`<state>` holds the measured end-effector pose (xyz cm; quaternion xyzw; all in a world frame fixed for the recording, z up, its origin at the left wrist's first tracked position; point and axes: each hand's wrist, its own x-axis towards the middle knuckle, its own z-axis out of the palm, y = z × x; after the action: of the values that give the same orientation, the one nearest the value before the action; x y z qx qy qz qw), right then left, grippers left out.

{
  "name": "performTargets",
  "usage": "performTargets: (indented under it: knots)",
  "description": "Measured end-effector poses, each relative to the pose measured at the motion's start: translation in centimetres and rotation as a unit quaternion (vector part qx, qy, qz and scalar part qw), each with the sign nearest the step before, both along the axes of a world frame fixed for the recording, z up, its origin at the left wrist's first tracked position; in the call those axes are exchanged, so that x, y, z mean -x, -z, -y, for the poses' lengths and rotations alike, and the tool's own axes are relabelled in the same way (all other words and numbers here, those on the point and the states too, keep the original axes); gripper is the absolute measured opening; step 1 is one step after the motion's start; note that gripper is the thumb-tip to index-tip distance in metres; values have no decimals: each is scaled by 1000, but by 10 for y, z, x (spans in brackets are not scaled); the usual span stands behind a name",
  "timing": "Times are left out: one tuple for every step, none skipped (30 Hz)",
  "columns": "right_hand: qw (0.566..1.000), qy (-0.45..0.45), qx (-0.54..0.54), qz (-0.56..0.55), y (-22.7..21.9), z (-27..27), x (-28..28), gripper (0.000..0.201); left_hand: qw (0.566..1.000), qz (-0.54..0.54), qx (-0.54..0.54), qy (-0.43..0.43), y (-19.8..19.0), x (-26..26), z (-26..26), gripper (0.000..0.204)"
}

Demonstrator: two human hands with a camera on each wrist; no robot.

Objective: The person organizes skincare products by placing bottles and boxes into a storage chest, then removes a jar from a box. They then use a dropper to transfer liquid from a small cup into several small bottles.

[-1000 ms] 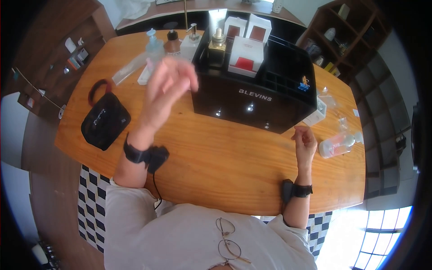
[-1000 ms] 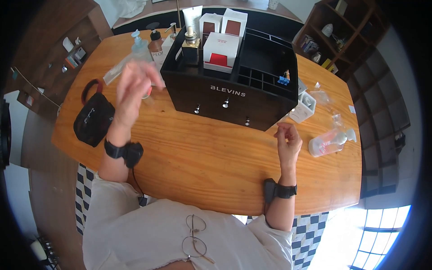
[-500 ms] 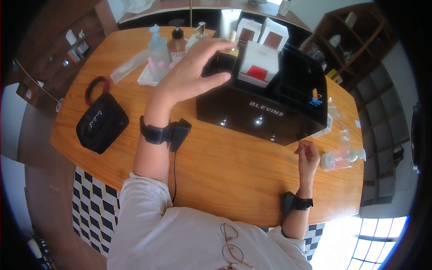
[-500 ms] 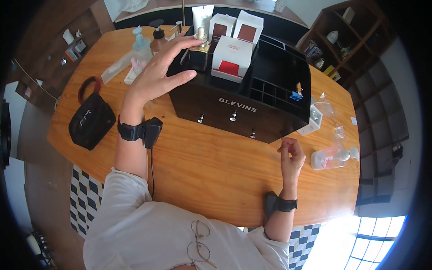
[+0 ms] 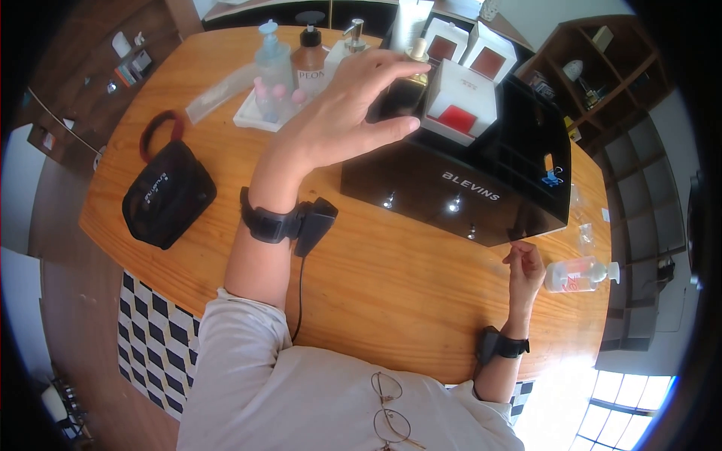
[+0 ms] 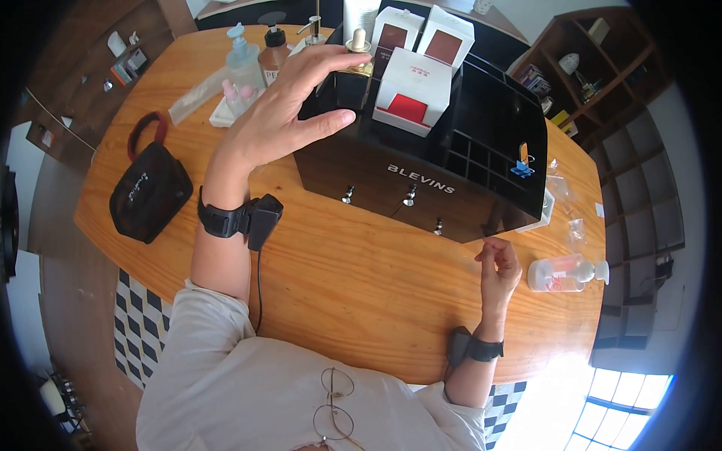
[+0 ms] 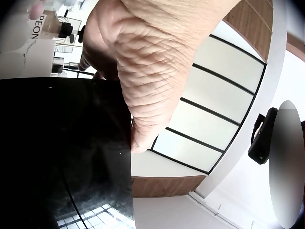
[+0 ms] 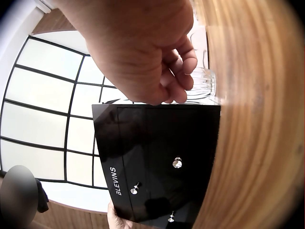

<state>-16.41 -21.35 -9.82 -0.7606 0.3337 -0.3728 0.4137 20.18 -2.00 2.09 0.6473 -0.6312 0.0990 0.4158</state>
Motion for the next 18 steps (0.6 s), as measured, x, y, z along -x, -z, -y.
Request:
performTargets:
  knots:
    - [1000,-4,1,2,1,1,1,6,1000,4,0,-2,0,0,0,56]
    - [1000,-7,2,3,1,2,1,6,1000,2,-2,-2,0,0,0,55]
    - [1000,-8,3,2,1,2,1,6,1000,-1,-3,-3,0,1,0,55]
    - [1000,-7,5,1,0,1,1,7,1000,-3,-5,-2,-1,1,0,55]
    - [1000,-7,6,0,0,1,1,7,1000,-7,-4,0,-1,1,0,55]
    - [1000,-3,5,-5,0,1,2,7,1000,-11,-4,3,-1,1,0,55]
    - [1000,1,3,-9,0,1,2,7,1000,-14,-4,5,-1,1,0,55]
    - [1000,4,1,-14,1,1,2,7,1000,-16,-6,5,-1,1,0,55]
    - [1000,4,1,-11,2,2,2,7,1000,-19,-7,5,-2,1,-1,55]
    - [1000,3,2,-8,3,2,2,8,1000,-20,-9,4,-2,1,-1,55]
    - [1000,3,3,-6,3,2,2,8,1000,-25,-10,6,-2,1,-1,55]
    - [1000,2,4,-2,2,2,2,8,999,-29,-12,8,-2,1,-1,54]
    - [1000,0,6,1,1,2,1,8,999,-34,-14,9,-2,2,0,54]
    - [1000,-1,6,4,1,1,1,8,999,-35,-13,10,-3,2,-1,54]
    - [1000,2,6,4,0,1,1,8,999,-36,-12,10,-3,2,-1,54]
    - [1000,5,6,4,-2,1,0,8,999,-36,-11,10,-3,2,-1,54]
    - [1000,8,5,4,-2,1,1,8,999,-34,-12,12,-3,1,-1,55]
    - [1000,12,14,8,-3,1,2,8,999,-33,-13,13,-2,1,-1,55]
